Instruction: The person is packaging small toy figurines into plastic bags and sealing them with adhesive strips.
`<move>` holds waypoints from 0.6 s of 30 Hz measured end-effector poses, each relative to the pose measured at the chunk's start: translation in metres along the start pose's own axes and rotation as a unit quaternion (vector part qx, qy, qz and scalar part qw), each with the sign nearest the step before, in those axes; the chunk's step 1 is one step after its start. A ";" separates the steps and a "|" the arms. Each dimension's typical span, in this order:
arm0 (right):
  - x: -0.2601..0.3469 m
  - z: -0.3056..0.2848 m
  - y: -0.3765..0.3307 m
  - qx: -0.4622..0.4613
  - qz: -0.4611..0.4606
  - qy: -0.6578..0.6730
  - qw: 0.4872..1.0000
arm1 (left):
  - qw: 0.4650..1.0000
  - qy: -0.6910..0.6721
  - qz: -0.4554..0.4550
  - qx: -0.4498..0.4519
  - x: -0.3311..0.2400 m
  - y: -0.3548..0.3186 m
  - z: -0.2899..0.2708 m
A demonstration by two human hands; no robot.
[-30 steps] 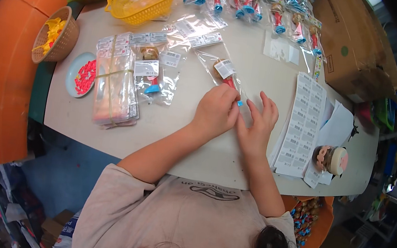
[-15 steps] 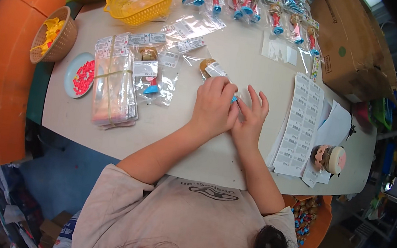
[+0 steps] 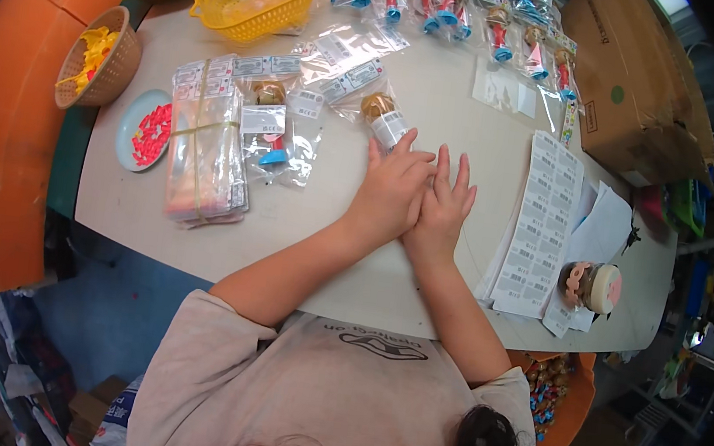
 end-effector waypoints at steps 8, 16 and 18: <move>-0.021 0.006 -0.005 0.029 0.030 0.020 0.999 | 0.998 -0.024 0.013 0.050 -0.004 -0.004 0.009; -0.027 0.003 0.002 0.061 0.095 0.126 0.986 | 0.998 0.024 0.025 0.061 -0.008 0.001 0.004; -0.001 -0.013 0.010 0.037 -0.032 0.078 0.996 | 0.991 0.103 0.017 0.081 0.002 0.001 0.009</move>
Point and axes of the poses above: each hand's wrist, its own y-axis towards the middle knuckle, its own z-axis out of the palm, x = y × z, the point moved 10 cm from there along y, towards the middle knuckle, and after that the axes turned 15 degrees about -x, right-handed, at the moved point
